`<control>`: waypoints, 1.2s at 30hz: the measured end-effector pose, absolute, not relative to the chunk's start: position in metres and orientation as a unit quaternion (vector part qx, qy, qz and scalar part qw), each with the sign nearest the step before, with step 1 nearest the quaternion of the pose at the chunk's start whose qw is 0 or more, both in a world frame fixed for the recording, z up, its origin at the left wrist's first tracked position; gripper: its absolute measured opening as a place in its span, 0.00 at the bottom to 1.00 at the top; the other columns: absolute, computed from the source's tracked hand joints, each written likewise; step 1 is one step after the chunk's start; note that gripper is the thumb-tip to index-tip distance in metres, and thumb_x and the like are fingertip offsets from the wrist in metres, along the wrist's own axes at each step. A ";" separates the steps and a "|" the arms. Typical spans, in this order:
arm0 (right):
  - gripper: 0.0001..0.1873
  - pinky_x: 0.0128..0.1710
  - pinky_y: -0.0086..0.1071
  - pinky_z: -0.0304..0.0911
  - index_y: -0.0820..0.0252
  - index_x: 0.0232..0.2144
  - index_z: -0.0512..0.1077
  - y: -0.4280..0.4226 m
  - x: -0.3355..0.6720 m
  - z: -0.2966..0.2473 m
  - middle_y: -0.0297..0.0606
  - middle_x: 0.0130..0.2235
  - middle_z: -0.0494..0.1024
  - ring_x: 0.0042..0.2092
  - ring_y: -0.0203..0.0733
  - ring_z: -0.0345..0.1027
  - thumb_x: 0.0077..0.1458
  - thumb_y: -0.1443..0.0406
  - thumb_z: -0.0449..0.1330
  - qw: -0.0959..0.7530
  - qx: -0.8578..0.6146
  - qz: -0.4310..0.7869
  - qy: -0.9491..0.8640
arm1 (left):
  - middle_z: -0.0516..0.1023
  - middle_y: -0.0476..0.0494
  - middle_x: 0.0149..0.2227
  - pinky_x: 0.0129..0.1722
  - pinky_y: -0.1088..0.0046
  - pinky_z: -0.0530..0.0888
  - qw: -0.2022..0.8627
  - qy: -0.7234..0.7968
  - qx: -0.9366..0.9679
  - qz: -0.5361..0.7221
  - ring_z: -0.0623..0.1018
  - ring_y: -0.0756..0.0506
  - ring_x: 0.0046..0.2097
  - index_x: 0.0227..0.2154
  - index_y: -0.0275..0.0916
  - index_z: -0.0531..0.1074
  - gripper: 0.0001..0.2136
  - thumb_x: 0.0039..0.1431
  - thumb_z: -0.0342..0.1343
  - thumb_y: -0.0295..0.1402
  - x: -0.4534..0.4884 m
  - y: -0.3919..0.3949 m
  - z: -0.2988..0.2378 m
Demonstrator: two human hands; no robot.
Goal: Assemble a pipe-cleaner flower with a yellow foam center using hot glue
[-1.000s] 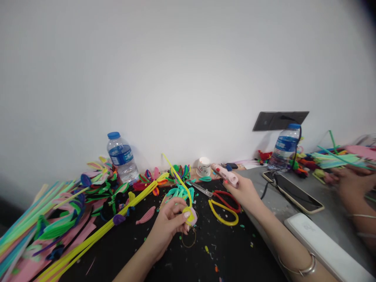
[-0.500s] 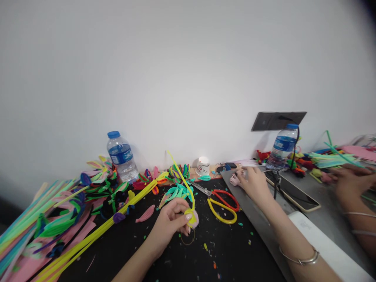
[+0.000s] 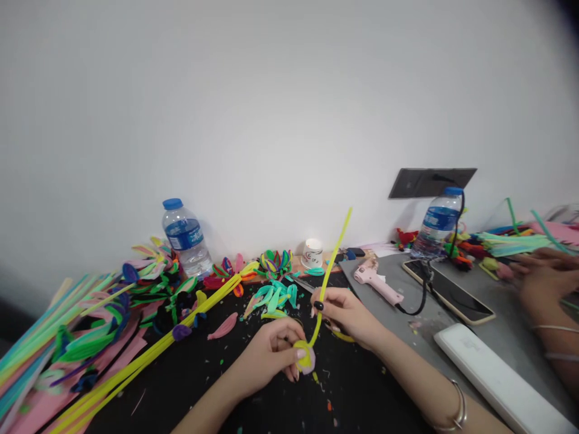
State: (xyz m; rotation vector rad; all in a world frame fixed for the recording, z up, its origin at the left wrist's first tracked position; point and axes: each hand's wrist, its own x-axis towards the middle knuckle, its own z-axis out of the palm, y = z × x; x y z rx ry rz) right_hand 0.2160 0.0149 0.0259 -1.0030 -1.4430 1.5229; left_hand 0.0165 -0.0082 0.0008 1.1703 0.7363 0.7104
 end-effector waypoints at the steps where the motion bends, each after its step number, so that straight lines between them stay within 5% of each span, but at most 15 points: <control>1: 0.18 0.18 0.24 0.46 0.63 0.28 0.72 0.016 0.218 0.026 0.32 0.26 0.70 0.19 0.26 0.52 0.50 0.52 0.64 0.407 -0.399 0.593 -0.569 | 0.74 0.52 0.23 0.20 0.79 0.72 0.707 0.338 0.528 0.327 0.73 0.53 0.19 0.30 0.36 0.68 0.13 0.47 0.65 0.36 0.016 -0.007 0.000; 11: 0.14 0.22 0.26 0.50 0.63 0.27 0.73 0.021 0.225 0.025 0.29 0.21 0.67 0.21 0.30 0.56 0.50 0.56 0.65 0.464 -0.392 0.572 -0.552 | 0.74 0.54 0.23 0.20 0.81 0.69 0.709 0.346 0.455 0.414 0.72 0.54 0.20 0.34 0.39 0.66 0.18 0.45 0.68 0.37 0.012 -0.002 0.004; 19: 0.17 0.23 0.26 0.50 0.62 0.22 0.66 0.018 0.220 0.031 0.35 0.31 0.75 0.21 0.28 0.57 0.49 0.57 0.66 0.489 -0.374 0.582 -0.531 | 0.73 0.53 0.25 0.21 0.82 0.68 0.752 0.300 0.371 0.454 0.72 0.54 0.23 0.35 0.41 0.66 0.17 0.45 0.68 0.33 0.007 -0.002 0.006; 36: 0.17 0.22 0.26 0.54 0.60 0.22 0.65 0.017 0.218 0.029 0.36 0.30 0.77 0.21 0.29 0.58 0.47 0.56 0.67 0.487 -0.374 0.584 -0.531 | 0.73 0.52 0.25 0.23 0.81 0.67 0.721 0.350 0.373 0.467 0.70 0.55 0.23 0.35 0.39 0.69 0.18 0.42 0.69 0.36 0.007 0.000 0.010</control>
